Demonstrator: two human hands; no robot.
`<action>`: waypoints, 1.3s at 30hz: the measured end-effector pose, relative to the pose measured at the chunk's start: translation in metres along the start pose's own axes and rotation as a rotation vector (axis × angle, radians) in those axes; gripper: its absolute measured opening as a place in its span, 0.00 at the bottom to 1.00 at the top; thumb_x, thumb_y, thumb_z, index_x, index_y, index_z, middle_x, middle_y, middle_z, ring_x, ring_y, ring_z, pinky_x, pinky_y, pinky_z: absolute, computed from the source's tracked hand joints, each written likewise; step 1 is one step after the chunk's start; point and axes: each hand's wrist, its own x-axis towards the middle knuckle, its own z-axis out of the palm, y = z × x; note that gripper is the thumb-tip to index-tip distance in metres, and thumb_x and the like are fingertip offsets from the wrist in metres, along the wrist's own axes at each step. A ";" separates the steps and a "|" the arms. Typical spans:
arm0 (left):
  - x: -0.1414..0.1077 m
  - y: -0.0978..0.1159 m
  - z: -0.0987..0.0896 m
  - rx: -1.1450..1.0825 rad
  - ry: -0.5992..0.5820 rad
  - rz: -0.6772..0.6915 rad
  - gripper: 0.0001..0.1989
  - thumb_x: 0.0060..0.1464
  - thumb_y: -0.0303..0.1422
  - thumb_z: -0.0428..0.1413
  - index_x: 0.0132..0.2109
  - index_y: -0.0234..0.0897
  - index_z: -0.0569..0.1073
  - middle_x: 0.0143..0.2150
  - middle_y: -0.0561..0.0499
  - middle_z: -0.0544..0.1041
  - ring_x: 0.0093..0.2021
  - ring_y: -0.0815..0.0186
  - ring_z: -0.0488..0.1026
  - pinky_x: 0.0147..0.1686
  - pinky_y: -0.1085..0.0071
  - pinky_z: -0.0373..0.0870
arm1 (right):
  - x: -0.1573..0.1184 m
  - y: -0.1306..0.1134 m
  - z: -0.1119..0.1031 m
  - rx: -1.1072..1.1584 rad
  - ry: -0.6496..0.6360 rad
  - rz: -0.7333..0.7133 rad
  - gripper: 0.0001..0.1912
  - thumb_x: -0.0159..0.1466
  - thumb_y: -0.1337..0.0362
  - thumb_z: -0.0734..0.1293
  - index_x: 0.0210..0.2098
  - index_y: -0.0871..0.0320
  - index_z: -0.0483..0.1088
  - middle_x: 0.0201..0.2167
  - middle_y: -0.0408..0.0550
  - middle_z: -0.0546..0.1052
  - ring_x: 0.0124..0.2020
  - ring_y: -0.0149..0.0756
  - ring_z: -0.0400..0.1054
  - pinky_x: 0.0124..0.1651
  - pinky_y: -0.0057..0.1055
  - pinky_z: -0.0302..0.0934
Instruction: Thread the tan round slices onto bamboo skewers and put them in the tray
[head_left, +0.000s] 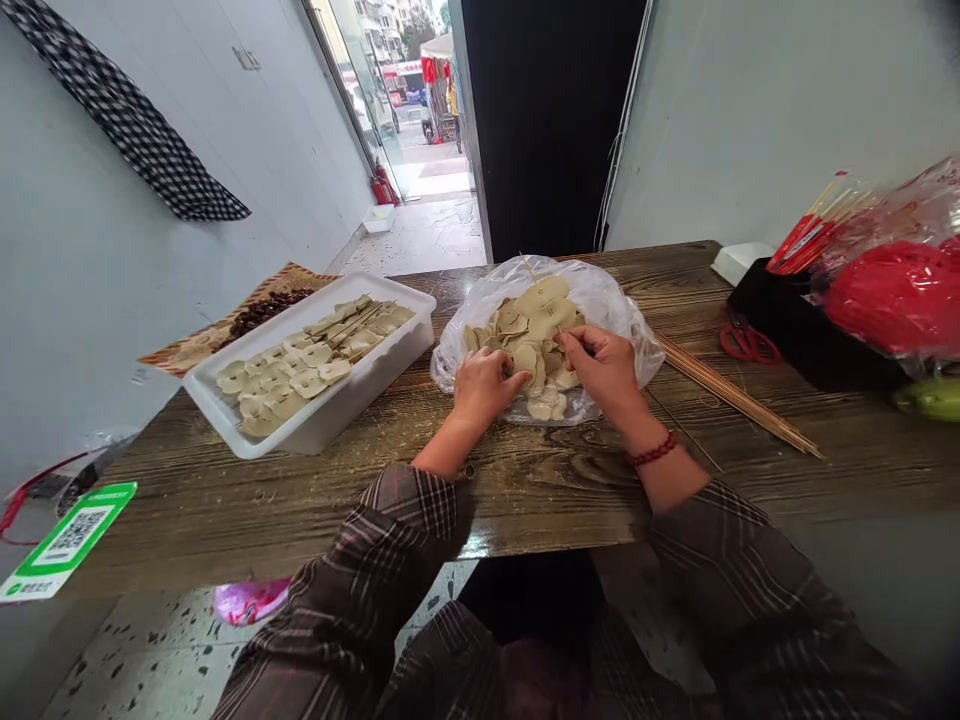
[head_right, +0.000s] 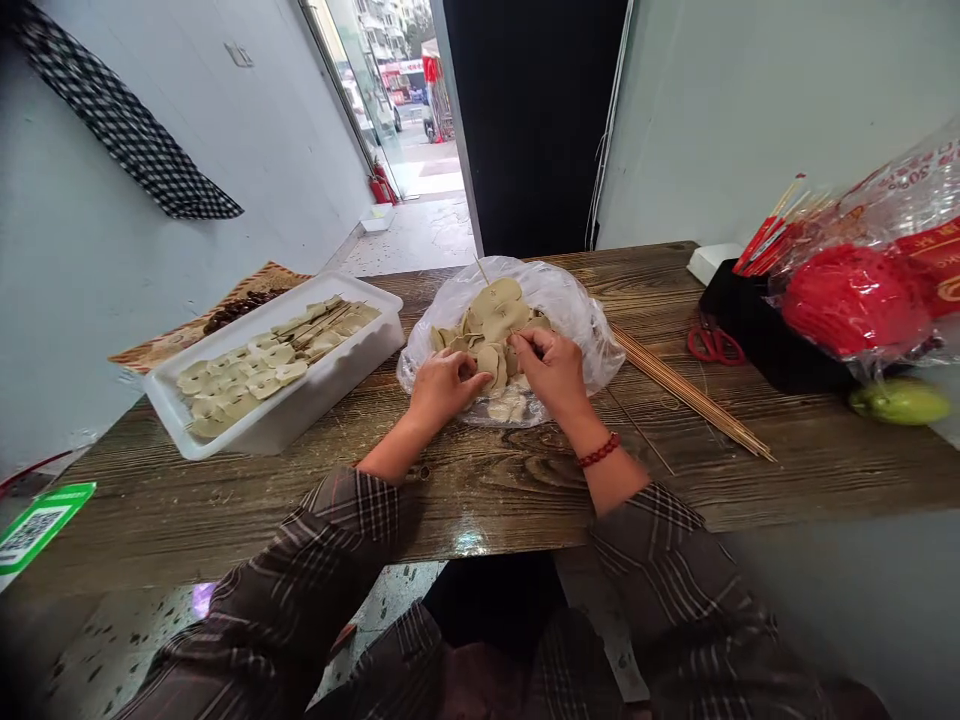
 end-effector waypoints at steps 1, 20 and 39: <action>0.000 0.001 0.001 0.019 0.009 -0.015 0.10 0.49 0.38 0.63 0.30 0.37 0.74 0.35 0.43 0.76 0.41 0.55 0.70 0.42 0.62 0.63 | 0.000 0.000 0.000 0.001 -0.004 -0.001 0.15 0.63 0.55 0.65 0.30 0.60 0.76 0.17 0.41 0.71 0.20 0.29 0.62 0.26 0.26 0.55; 0.000 -0.008 -0.003 -0.707 0.120 -0.153 0.08 0.48 0.34 0.60 0.29 0.37 0.68 0.26 0.55 0.69 0.28 0.70 0.64 0.30 0.73 0.60 | 0.001 0.004 0.003 0.000 -0.028 -0.016 0.15 0.62 0.55 0.65 0.28 0.60 0.75 0.16 0.40 0.70 0.20 0.28 0.61 0.25 0.27 0.53; -0.010 -0.050 -0.041 -1.314 0.170 -0.355 0.16 0.37 0.33 0.69 0.35 0.33 0.77 0.26 0.54 0.75 0.23 0.76 0.64 0.21 0.77 0.58 | -0.020 -0.012 0.005 -0.105 -0.492 -0.060 0.14 0.64 0.57 0.65 0.30 0.59 0.77 0.16 0.41 0.70 0.18 0.29 0.61 0.23 0.27 0.53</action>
